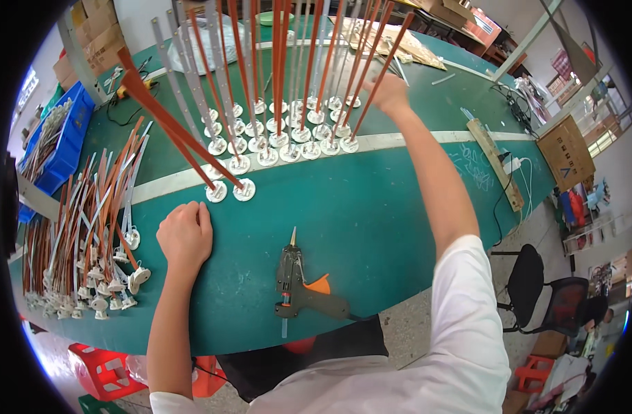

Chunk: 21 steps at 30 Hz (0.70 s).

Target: Assembling plastic rods onto circular plastic bases using a hot glue gun.

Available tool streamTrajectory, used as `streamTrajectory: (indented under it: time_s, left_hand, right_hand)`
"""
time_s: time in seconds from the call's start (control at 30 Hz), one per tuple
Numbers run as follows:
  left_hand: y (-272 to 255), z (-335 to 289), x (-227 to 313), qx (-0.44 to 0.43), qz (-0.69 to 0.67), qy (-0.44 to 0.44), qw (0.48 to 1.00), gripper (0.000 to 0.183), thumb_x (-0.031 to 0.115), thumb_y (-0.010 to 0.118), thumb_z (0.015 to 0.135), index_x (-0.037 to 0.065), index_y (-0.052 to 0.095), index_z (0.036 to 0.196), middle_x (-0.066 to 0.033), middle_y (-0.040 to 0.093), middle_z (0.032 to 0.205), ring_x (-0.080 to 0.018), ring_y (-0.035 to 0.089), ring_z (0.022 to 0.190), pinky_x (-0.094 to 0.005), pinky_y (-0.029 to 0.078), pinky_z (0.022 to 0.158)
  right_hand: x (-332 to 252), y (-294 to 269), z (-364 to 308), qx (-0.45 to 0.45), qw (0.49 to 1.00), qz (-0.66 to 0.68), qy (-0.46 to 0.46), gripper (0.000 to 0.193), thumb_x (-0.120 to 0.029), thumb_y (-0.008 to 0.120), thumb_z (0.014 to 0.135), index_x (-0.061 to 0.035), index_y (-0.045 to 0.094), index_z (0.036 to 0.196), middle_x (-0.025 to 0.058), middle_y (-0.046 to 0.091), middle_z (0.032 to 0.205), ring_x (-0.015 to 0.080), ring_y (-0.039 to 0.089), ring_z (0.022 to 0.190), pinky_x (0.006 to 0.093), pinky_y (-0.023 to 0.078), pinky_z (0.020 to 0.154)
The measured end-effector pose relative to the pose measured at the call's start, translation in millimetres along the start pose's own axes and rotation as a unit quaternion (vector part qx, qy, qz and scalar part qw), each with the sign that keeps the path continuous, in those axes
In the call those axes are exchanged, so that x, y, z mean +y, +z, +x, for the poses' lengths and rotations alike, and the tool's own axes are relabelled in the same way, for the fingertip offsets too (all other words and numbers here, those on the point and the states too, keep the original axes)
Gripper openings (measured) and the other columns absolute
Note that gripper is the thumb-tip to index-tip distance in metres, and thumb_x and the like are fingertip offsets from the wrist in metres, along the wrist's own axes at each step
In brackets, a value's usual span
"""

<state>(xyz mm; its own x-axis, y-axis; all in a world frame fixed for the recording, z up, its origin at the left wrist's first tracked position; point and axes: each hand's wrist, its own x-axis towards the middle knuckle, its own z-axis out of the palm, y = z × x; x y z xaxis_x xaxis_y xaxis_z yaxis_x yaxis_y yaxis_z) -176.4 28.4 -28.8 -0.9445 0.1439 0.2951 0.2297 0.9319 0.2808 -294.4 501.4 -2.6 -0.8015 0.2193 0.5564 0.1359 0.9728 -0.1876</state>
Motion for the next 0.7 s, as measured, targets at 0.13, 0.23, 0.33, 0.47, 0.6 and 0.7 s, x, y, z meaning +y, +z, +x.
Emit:
streamTrajectory:
  time_s: [0.13, 0.23, 0.33, 0.47, 0.6, 0.7]
  left_hand:
    - [0.0, -1.1, -2.8, 0.006, -0.008, 0.006, 1.0, 0.029, 0.025, 0.055, 0.092, 0.006, 0.061, 0.072, -0.0114, 0.062, 0.072, -0.0353, 0.063, 0.069, -0.0479, 0.048, 0.06]
    - [0.4, -1.8, -3.6, -0.001, -0.009, 0.008, 1.0, 0.028, 0.025, 0.055, 0.092, 0.005, 0.062, 0.073, -0.0114, 0.063, 0.073, -0.0347, 0.063, 0.07, -0.048, 0.049, 0.061]
    - [0.9, -3.0, -3.2, 0.013, -0.01, 0.015, 1.0, 0.029, 0.025, 0.055, 0.092, 0.005, 0.062, 0.073, -0.0117, 0.063, 0.073, -0.0347, 0.063, 0.07, -0.048, 0.049, 0.061]
    - [1.3, -3.6, -4.0, 0.021, -0.003, 0.018, 1.0, 0.029, 0.026, 0.056, 0.092, 0.005, 0.062, 0.073, -0.012, 0.063, 0.073, -0.035, 0.063, 0.07, -0.0479, 0.049, 0.061]
    - [0.4, -4.6, -3.1, 0.025, -0.007, 0.02, 0.999, 0.029, 0.026, 0.057, 0.091, 0.005, 0.06, 0.071, -0.0118, 0.062, 0.072, -0.0353, 0.063, 0.069, -0.0477, 0.048, 0.061]
    - [-1.7, -4.3, -1.5, 0.018, -0.013, 0.017, 1.0, 0.03, 0.027, 0.057, 0.091, 0.005, 0.059, 0.07, -0.0114, 0.061, 0.071, -0.0351, 0.062, 0.068, -0.0476, 0.048, 0.06]
  right_hand:
    - [-28.6, -68.8, -53.8, 0.268, 0.887, 0.355, 0.124, 0.012, -0.008, 0.061, 0.087, -0.0049, 0.071, 0.093, 0.0022, 0.064, 0.071, 0.0102, 0.056, 0.059, 0.0239, 0.043, 0.053]
    - [-82.2, -114.9, -108.6, 0.201, 0.82, 0.535, -0.036, 0.011, 0.0, 0.058, 0.087, -0.001, 0.068, 0.093, 0.0018, 0.063, 0.075, 0.0052, 0.053, 0.063, 0.0202, 0.042, 0.054]
    - [-161.3, -120.6, -143.4, -0.026, 0.904, 0.408, -0.125, 0.014, -0.005, 0.067, 0.086, -0.0014, 0.067, 0.099, 0.0009, 0.065, 0.07, 0.0047, 0.056, 0.059, 0.0207, 0.044, 0.052]
    - [-248.5, -89.8, -145.1, -0.157, 0.908, 0.358, -0.152, 0.028, -0.023, 0.075, 0.082, 0.0007, 0.067, 0.095, 0.0063, 0.064, 0.061, 0.014, 0.06, 0.051, 0.0288, 0.049, 0.054]
    - [-266.8, -66.3, -143.6, -0.23, 0.903, 0.331, -0.15, 0.023, -0.023, 0.071, 0.085, -0.0003, 0.067, 0.091, 0.0091, 0.064, 0.062, 0.0212, 0.061, 0.051, 0.0338, 0.049, 0.054]
    - [-232.9, -86.9, -167.1, -0.137, 0.902, 0.351, -0.21, 0.014, -0.016, 0.065, 0.088, -0.0023, 0.066, 0.087, 0.0107, 0.063, 0.064, 0.0244, 0.06, 0.052, 0.0355, 0.046, 0.052]
